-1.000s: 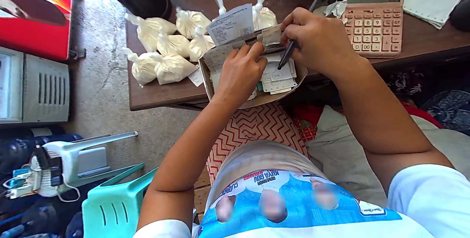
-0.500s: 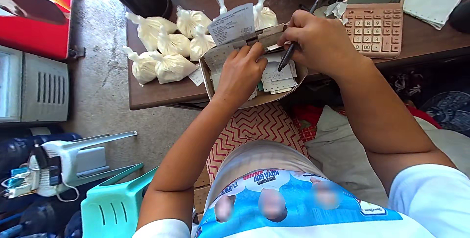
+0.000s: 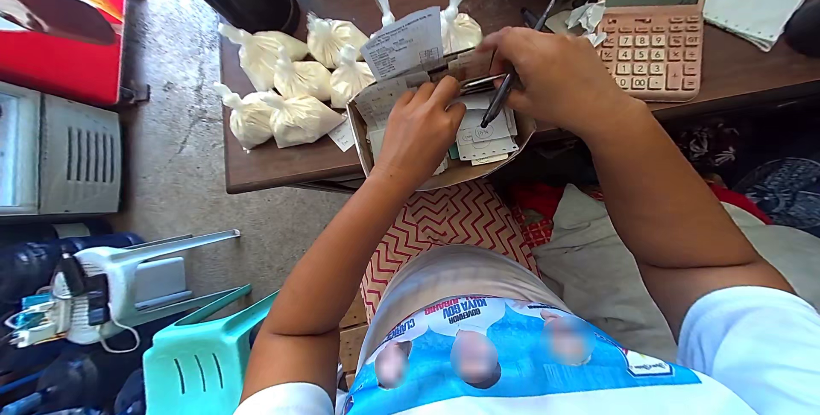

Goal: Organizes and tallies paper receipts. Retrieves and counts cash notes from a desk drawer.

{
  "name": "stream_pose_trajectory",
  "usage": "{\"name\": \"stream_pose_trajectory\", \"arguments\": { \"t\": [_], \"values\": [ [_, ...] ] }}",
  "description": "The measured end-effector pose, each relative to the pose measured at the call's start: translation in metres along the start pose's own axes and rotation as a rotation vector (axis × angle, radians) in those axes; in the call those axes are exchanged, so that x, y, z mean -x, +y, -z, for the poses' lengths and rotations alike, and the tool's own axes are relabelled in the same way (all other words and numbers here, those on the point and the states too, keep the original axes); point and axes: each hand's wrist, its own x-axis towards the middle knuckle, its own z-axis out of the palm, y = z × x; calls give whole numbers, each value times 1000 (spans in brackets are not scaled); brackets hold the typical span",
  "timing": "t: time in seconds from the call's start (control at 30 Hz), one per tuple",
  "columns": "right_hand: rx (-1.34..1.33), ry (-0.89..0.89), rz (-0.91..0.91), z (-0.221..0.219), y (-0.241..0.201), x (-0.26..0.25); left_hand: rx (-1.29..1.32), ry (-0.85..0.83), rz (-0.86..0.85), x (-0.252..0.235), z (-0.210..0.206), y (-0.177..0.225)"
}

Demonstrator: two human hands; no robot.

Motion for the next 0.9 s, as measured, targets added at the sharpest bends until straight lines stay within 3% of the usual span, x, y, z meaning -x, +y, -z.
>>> {"name": "stream_pose_trajectory", "arguments": {
  "t": [0.9],
  "values": [
    [-20, 31, 19, -3, 2, 1, 128, -32, 90, 15, 5, 2]
  ]
}}
